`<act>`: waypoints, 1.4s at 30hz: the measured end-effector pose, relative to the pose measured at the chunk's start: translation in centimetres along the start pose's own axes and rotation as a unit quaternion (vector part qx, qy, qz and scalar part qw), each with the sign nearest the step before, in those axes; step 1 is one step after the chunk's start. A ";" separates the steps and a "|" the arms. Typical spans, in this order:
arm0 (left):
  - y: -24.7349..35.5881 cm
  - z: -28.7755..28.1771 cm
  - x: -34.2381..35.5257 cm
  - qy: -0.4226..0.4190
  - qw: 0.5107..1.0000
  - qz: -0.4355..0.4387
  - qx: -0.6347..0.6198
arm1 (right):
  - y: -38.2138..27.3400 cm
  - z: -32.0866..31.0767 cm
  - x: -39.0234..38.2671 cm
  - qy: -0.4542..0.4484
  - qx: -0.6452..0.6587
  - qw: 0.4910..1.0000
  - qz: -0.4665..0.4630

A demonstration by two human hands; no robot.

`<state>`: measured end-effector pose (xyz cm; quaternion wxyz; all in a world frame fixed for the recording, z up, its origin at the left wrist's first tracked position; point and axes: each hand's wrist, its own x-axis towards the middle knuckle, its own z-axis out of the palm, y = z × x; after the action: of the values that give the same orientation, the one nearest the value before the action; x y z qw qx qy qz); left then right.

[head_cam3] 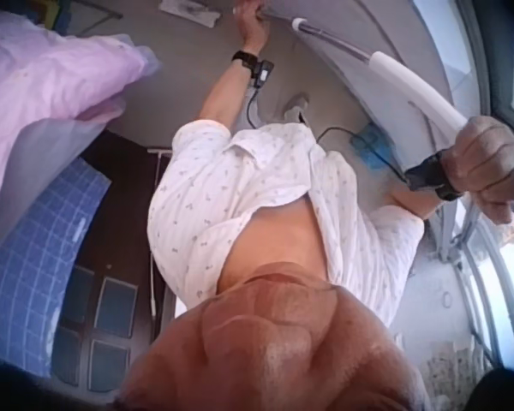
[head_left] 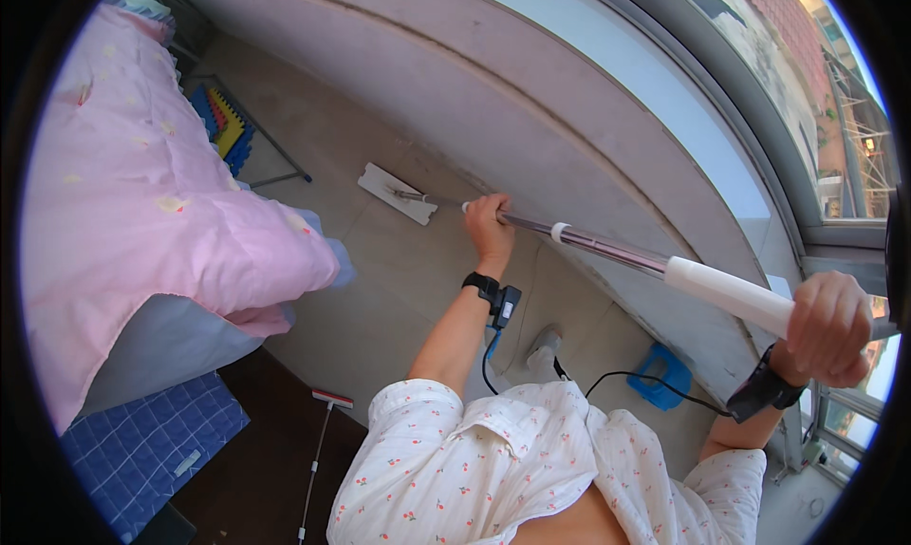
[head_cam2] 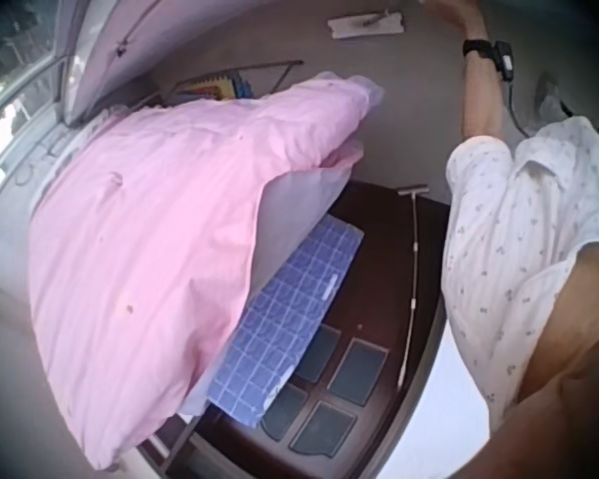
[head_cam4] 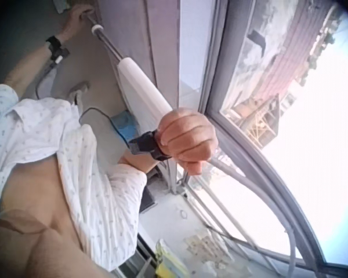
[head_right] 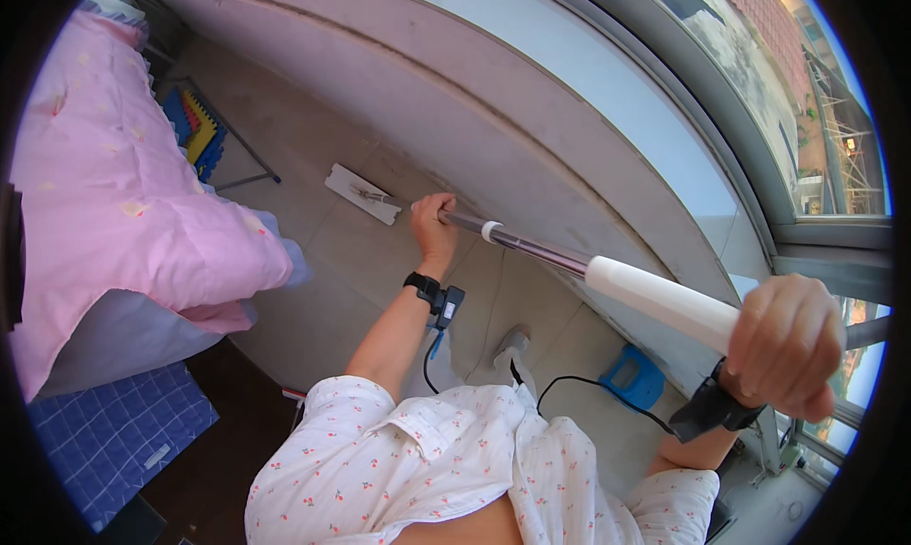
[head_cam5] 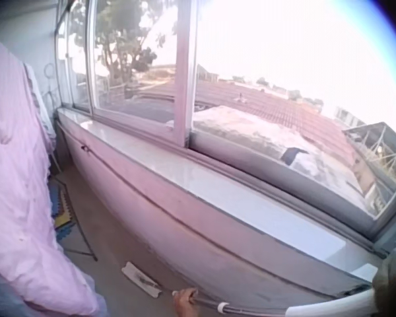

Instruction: Mopping the balcony floor with a flat mop.

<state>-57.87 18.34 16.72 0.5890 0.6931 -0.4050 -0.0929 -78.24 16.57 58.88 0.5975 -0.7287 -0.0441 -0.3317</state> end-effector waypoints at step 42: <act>-14.1 -3.2 10.5 -0.257 0.963 0.014 0.083 | 13.0 5.6 -1.1 0.278 -0.049 0.957 0.064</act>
<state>-42.67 13.31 8.69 0.4063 0.6867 -0.5589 -0.2257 -70.72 18.34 46.99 0.5696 -0.6376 0.1866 -0.4839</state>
